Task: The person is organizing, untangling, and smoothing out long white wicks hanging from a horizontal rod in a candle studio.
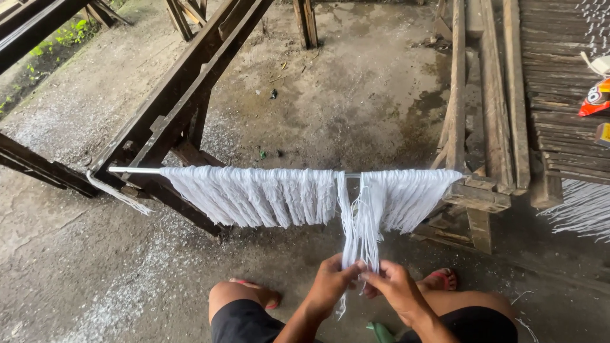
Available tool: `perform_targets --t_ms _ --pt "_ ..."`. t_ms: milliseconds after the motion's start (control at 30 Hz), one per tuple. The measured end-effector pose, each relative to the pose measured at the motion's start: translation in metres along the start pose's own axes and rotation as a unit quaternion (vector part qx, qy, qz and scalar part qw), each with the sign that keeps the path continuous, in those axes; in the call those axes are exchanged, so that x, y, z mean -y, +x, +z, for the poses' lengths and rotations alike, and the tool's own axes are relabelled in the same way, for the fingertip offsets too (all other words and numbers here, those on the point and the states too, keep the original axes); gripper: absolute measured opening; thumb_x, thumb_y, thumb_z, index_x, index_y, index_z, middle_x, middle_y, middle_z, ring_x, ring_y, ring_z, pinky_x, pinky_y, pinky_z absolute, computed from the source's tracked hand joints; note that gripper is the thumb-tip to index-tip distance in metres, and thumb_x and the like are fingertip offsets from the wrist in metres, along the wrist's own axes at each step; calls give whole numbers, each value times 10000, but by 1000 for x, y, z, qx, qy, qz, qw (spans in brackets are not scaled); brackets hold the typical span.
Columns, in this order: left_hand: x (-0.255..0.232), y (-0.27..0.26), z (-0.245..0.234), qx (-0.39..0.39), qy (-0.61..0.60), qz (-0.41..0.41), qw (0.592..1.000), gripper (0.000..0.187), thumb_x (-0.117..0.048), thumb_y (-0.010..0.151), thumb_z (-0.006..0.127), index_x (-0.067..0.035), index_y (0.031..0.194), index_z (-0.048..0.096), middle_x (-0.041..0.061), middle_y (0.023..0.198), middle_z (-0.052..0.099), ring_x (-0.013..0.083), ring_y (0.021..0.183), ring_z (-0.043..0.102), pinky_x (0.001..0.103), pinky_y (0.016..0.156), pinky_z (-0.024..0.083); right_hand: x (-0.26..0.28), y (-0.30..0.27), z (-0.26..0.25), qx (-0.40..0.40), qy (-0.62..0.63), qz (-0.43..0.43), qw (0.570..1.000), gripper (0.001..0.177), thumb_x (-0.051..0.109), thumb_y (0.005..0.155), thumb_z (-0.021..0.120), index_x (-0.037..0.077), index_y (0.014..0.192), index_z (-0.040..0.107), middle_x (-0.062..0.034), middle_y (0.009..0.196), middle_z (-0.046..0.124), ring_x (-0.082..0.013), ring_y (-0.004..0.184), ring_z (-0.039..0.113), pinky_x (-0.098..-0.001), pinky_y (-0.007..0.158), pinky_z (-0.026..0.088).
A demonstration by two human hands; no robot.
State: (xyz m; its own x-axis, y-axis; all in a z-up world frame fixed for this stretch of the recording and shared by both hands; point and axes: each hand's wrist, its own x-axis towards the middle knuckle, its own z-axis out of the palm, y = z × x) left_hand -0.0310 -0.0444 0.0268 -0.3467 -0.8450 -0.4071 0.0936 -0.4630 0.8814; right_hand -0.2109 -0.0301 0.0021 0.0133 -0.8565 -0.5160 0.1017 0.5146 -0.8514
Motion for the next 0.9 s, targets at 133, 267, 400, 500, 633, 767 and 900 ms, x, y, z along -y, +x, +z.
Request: perform_targets --t_ms 133,267,400,500,633,767,900 --pt "17 7 -9 -17 -88 66 994 115 -228 977 681 -116 951 669 15 849 687 141 781 569 319 802 451 -15 15 -30 12 -11 -40 999 163 69 915 716 -58 1015 731 -195 764 716 -280 660 678 -376 608 573" --pt "20 -9 -19 42 -131 90 986 219 -290 1038 620 -142 890 556 -2 654 614 139 572 599 290 642 497 -2 27 -54 -138 -327 5 935 194 283 1007 606 148 1105 705 -51 775 790 -152 565 679 -271 397 452" --pt "-2 -14 -17 47 -55 18 997 300 -322 1028 612 -71 1191 590 -12 644 605 113 544 585 278 654 569 -7 46 -43 -139 -401 -4 906 155 315 1008 610 169 1010 662 -47 799 804 -149 608 723 -311 464 423" --pt "-9 -16 -14 84 -75 50 992 197 -246 1050 634 -93 939 576 5 553 550 112 461 502 273 566 476 -38 70 -46 -179 -488 -140 842 227 277 951 586 152 847 429 -44 606 790 -419 821 729 -497 657 503" --pt "-6 -20 -17 31 -103 -21 994 249 -319 1024 667 -117 953 540 -7 557 472 105 396 377 244 371 301 -50 87 -57 -226 -480 -137 837 105 147 924 565 124 900 465 -139 730 644 -355 635 598 -441 531 366" --pt "-10 -27 -13 -42 -31 10 999 420 -390 954 672 -51 1202 663 83 667 689 140 494 626 238 468 475 10 42 -19 10 16 40 999 336 -64 945 622 -81 1279 590 -248 977 653 -333 749 683 -406 696 638" --pt "0 -22 -10 -66 -45 12 997 364 -390 962 642 -55 1055 750 66 776 668 165 698 651 306 670 585 15 19 10 98 68 45 992 372 210 913 659 46 1244 698 -121 848 592 -258 703 593 -381 647 542"
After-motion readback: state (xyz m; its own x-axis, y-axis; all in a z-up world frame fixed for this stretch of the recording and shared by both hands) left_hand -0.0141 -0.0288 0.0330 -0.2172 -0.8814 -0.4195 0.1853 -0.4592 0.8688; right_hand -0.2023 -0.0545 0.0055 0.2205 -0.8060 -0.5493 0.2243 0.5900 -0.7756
